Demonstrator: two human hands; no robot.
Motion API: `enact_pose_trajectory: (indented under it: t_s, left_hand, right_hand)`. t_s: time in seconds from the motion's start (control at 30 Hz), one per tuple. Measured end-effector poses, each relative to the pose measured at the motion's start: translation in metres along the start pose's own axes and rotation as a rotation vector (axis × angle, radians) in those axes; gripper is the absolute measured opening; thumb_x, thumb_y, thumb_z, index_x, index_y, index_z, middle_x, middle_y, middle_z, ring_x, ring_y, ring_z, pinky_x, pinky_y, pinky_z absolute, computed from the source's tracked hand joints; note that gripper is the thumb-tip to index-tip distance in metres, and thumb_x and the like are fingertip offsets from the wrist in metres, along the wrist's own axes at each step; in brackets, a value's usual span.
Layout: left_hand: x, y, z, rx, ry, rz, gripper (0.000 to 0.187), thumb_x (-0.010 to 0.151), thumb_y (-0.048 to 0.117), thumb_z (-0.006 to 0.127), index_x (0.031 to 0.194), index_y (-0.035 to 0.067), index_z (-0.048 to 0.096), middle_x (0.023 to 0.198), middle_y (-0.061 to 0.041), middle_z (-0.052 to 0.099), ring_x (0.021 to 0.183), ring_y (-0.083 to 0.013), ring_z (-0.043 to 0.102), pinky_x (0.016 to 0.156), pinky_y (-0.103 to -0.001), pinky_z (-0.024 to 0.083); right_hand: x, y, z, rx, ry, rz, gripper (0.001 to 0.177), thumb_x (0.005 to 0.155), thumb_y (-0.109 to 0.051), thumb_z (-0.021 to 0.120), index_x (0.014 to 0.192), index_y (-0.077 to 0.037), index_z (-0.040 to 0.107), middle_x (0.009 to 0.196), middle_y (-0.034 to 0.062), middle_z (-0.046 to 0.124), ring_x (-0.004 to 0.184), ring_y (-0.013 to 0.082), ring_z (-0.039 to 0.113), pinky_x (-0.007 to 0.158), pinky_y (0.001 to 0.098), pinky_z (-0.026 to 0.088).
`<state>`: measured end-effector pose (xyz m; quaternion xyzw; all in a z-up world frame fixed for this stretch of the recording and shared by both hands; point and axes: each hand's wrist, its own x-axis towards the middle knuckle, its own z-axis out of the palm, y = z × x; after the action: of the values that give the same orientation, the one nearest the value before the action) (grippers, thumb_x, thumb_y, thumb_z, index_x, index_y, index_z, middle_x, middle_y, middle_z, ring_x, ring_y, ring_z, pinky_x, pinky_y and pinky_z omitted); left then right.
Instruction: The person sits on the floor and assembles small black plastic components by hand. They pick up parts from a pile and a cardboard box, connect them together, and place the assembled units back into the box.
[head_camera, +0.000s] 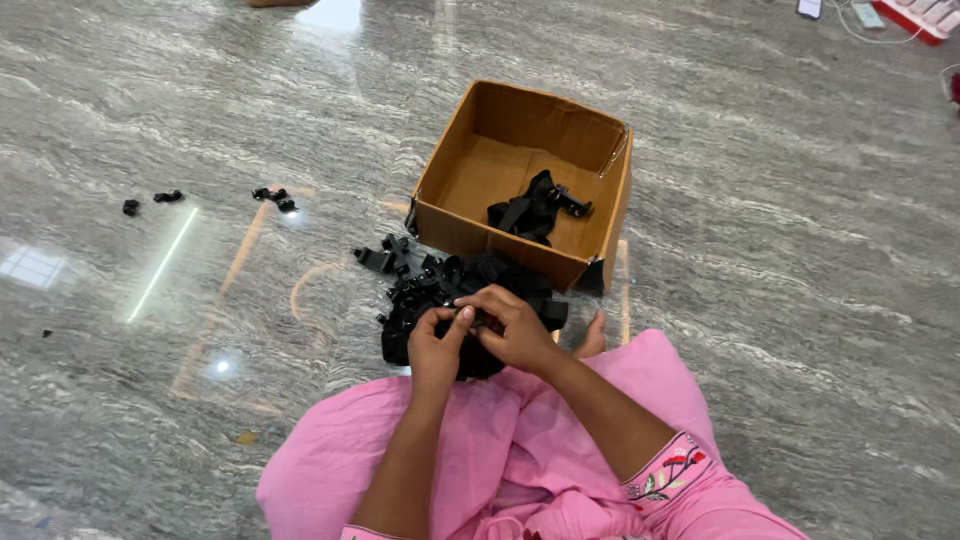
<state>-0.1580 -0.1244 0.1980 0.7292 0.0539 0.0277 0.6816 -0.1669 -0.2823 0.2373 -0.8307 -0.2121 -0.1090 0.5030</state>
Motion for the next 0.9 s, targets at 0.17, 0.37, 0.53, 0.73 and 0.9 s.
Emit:
enact_pose_trajectory:
  t_s: [0.17,0.37,0.53,0.73,0.9]
  left_hand:
    - [0.001,-0.003,-0.001,0.131,0.057,-0.020,0.035,0.085,0.036,0.082,0.084,0.002,0.072,0.074,-0.008,0.073,0.069,-0.0134,0.064,0.065,-0.030,0.052]
    - [0.001,-0.005,-0.004,0.098,0.014,-0.053,0.035,0.089,0.038,0.078,0.084,0.004,0.072,0.072,-0.007,0.073,0.068,-0.0110,0.065,0.065,-0.029,0.052]
    - [0.000,0.000,-0.003,0.073,0.020,-0.022,0.033,0.090,0.034,0.078,0.081,0.003,0.071,0.073,-0.005,0.072,0.067,-0.0090,0.060,0.064,-0.028,0.050]
    - [-0.002,-0.003,-0.002,0.108,0.040,-0.009,0.031,0.080,0.023,0.088,0.080,0.005,0.061,0.073,-0.002,0.063,0.069,-0.0093,0.053,0.065,-0.028,0.048]
    - [0.005,-0.030,0.004,-0.204,0.003,0.049,0.035,0.081,0.012,0.085,0.092,0.009,0.052,0.086,0.002,0.057,0.079,-0.0066,0.052,0.070,-0.023,0.047]
  right_hand:
    - [0.004,-0.004,-0.004,0.026,-0.043,0.016,0.048,0.079,-0.010,0.082,0.126,-0.010,0.070,0.100,0.0050,0.065,0.078,0.0150,0.060,0.069,0.0287,0.051]
    - [-0.002,0.005,0.006,0.051,-0.032,0.096,0.042,0.084,-0.012,0.083,0.124,-0.009,0.072,0.092,0.0024,0.065,0.074,0.0116,0.059,0.066,0.0265,0.050]
    - [-0.003,0.022,0.008,0.276,0.079,0.317,0.039,0.087,-0.009,0.079,0.126,-0.009,0.072,0.094,0.0004,0.066,0.075,0.0067,0.058,0.066,0.0236,0.051]
    - [-0.001,0.041,0.001,0.592,0.133,0.501,0.038,0.097,-0.011,0.064,0.136,-0.009,0.063,0.103,-0.0010,0.073,0.082,0.0031,0.063,0.071,0.0215,0.054]
    - [-0.006,0.054,0.007,0.515,0.013,0.465,0.039,0.104,-0.016,0.064,0.141,-0.008,0.066,0.092,-0.0010,0.066,0.075,0.0047,0.058,0.070,0.0216,0.052]
